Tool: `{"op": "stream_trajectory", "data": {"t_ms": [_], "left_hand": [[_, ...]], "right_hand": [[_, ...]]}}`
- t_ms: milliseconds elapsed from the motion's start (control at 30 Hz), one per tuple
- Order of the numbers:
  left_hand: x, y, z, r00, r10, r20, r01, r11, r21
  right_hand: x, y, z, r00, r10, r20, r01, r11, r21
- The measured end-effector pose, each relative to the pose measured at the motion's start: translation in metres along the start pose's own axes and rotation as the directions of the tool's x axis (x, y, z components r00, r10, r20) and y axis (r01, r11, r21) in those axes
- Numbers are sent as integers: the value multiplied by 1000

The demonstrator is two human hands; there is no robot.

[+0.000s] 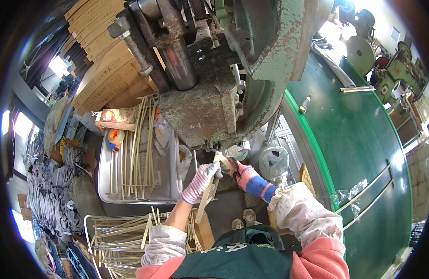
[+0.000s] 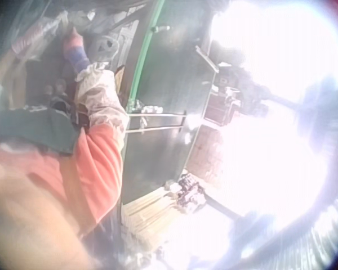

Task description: The person repeatedly picks up pairs of light-colored wooden rods, aligns them under a press machine, and presses them together to form small rectangular frames. After each press, the person removes the assembled frame and places it on a nearby green workbench. The process is repeated continuously throughout the clip.

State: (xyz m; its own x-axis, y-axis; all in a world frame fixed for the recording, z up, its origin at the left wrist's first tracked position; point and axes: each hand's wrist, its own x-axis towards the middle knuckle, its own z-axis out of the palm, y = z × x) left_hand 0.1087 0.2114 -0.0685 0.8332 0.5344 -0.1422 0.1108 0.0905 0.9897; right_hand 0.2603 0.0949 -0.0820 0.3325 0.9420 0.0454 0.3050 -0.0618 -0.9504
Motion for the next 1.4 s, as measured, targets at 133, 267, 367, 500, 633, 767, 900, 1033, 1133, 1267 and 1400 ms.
{"op": "stream_trajectory", "data": {"t_ms": [133,267,367,500,633,767,900,1033,1133,1267,1400], "left_hand": [[1,10,-8,991,-99,94,99,995,2],[-2,11,-17,986,-15,165,6,998,55],[2,9,-21,974,-90,206,96,995,-19],[9,16,-23,970,-74,232,38,987,158],[-30,20,-18,992,122,32,-124,894,430],[-78,12,-19,939,-305,-160,288,950,-122],[-69,8,-37,963,-171,-210,160,985,-71],[-61,20,-53,950,-241,-199,254,966,43],[-62,32,-55,952,-260,-163,270,962,41],[-64,40,-58,956,-270,-112,268,963,-27],[-59,38,-65,948,-311,-71,311,950,-19]], "right_hand": [[10,-8,-21,980,-34,197,106,924,-367],[28,-17,-25,934,85,347,123,836,-536],[30,-31,-25,873,312,374,-99,865,-491],[23,-47,-30,810,415,415,-297,900,-320],[19,-51,-27,799,413,438,-380,910,-166],[4,-44,-22,910,222,351,-221,974,-42],[-24,-30,-31,902,424,81,-428,903,36],[-28,-19,-41,919,386,86,-392,918,63],[-26,-15,-44,930,354,96,-361,930,65],[-23,-15,-45,907,411,96,-414,910,16],[-23,-15,-45,920,382,89,-384,923,9]]}}
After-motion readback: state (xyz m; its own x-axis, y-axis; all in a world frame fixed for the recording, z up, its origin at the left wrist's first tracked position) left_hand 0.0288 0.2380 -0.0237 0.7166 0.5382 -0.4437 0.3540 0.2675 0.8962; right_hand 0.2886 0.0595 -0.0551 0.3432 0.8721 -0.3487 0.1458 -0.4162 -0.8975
